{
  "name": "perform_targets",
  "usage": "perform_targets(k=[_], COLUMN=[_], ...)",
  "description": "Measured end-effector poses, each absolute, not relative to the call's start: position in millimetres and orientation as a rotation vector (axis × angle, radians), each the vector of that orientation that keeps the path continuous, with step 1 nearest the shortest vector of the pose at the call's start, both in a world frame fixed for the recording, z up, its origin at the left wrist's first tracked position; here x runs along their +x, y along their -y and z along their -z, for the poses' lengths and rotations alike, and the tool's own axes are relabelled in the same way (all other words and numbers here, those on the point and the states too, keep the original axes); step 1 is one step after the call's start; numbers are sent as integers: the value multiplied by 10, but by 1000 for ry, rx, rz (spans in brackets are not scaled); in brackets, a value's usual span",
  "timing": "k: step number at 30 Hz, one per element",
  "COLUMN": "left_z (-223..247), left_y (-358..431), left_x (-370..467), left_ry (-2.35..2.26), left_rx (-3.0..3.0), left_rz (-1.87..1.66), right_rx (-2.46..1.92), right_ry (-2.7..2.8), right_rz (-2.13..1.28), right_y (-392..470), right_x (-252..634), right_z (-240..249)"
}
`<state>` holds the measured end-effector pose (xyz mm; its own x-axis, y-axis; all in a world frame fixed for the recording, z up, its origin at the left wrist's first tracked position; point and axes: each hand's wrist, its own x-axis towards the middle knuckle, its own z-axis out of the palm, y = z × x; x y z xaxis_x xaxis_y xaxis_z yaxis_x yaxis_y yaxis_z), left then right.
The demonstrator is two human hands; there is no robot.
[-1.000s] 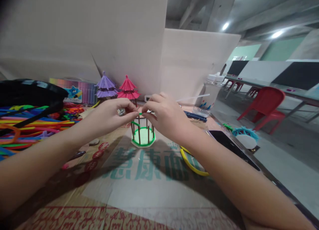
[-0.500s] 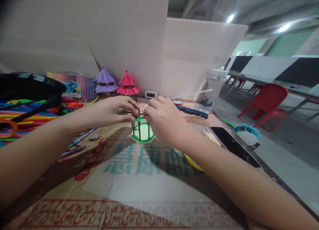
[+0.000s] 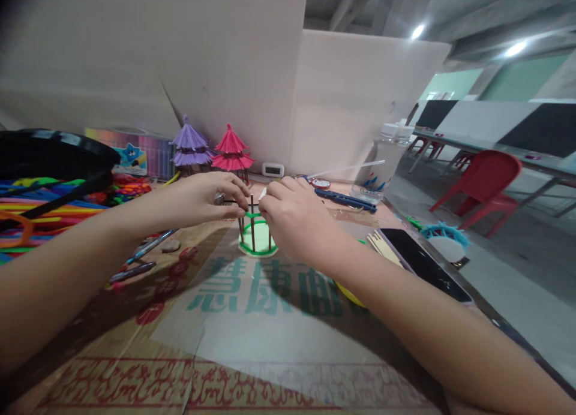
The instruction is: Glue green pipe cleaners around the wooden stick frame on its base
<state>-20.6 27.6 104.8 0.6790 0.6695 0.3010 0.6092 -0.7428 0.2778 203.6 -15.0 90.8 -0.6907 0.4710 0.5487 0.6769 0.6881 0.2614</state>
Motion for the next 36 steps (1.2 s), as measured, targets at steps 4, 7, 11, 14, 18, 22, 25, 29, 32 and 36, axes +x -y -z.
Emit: perform_targets(k=[4,7,11,14,18,22,25,29,32,36], left_z=[-1046,-1047,-1055,-1062,-1065,-1064,-1057,-1062,-1105,-1164], left_y=[-273,-267,-257,-249,-235,-232,-264,-314,-281,-153], left_x=[-208,-206,-201,-199,-199,-207,-228,-264,-267,-206], left_ry=[-1051,-1052,-1044,-1054,-1065,-1063,-1060,-989,-1001,-1025], left_rx=[2737,2740,2738,2732,2734,2753,2772,2821,2838,2876], left_rz=[-581,-578,-580,-572,-590,-592,-589,-561,-559,-736], right_rx=[-876,-886,-895,-888,-888,-889,-906,-1008,-1080,-1227], right_ry=[2461,2466,2462,2446,2446,2420,2275,2093,2071,2077], right_rz=[638,652,671,689,700,633,455,113,-104,-282], right_y=[156,163,167,162,147,144,174,232,261,278], right_x=[2028,2020,2016,2015,2016,2059,2147,2279,2307,2254], right_z=[-903,-908,-905,-878,-853,-948,-1011,-811,-516,-291])
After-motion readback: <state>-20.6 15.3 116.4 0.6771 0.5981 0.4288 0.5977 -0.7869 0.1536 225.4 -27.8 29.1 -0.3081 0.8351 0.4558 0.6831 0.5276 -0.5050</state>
